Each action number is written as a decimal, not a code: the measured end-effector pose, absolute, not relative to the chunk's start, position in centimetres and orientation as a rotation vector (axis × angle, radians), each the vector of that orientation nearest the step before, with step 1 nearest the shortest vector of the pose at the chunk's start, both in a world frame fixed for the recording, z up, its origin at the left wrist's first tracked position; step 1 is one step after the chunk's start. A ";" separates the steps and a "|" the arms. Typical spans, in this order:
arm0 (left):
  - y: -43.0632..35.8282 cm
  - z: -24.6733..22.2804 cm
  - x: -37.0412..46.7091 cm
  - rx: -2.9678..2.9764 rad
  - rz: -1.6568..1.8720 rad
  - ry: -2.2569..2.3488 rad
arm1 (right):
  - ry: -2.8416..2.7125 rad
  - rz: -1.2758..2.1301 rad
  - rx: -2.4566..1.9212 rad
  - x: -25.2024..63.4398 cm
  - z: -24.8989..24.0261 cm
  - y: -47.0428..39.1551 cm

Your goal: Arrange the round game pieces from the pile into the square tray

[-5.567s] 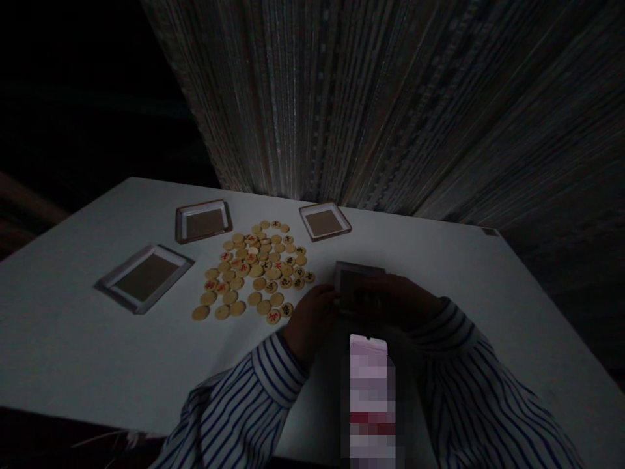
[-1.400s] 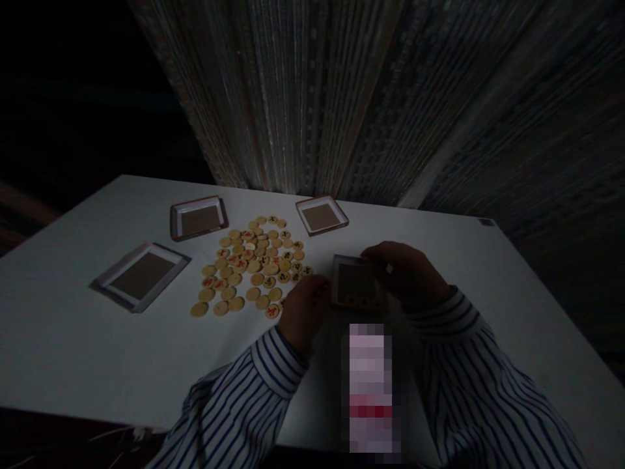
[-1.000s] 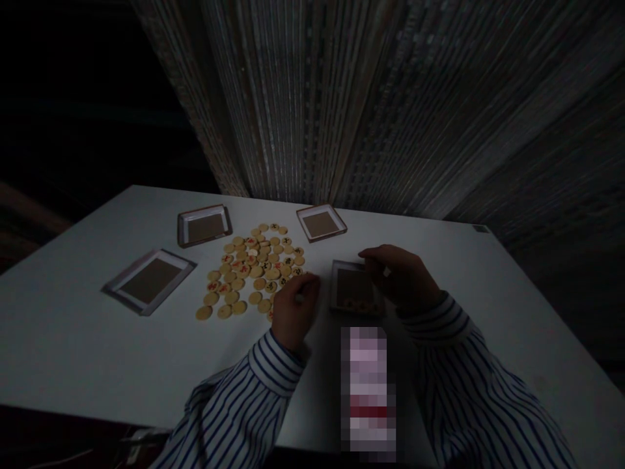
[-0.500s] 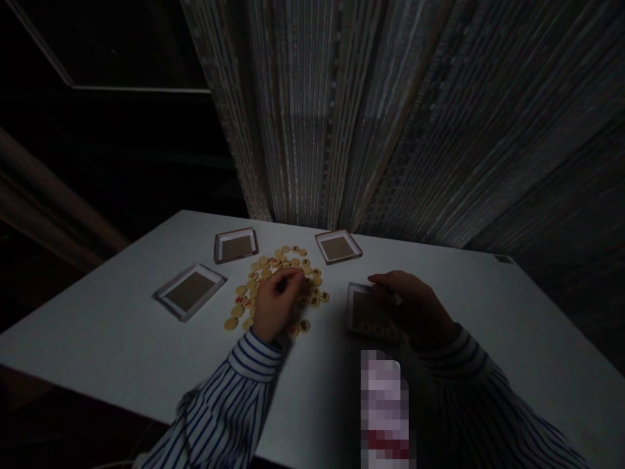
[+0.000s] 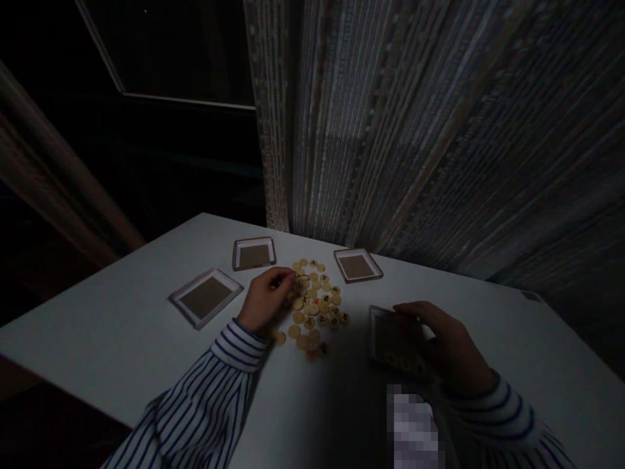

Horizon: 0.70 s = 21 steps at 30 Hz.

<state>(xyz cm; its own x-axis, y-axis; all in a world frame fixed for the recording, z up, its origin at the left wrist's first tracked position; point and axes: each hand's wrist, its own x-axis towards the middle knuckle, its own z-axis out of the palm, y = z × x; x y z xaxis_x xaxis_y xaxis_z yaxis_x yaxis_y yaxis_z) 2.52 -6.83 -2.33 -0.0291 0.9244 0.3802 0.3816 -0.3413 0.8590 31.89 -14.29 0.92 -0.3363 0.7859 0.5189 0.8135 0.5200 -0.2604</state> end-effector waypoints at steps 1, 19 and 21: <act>-6.8 -2.4 1.9 1.821 1.332 1.371 | -2.199 -0.051 -1.311 31.7 0.9 -14.2; -7.2 -4.5 -0.9 2.531 1.087 1.267 | -2.588 0.011 -1.588 22.1 0.9 -14.8; -7.2 -4.6 -0.9 2.538 1.090 1.261 | -2.637 0.000 -1.598 21.7 0.8 -15.0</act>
<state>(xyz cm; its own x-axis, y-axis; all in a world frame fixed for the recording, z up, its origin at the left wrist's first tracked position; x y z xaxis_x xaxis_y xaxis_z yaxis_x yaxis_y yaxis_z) -0.87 -7.22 -4.64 0.3993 0.7300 0.5547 0.6547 -0.6506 0.3849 21.66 -14.99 0.82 -0.4615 0.8858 0.0499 0.8857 0.4632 -0.0305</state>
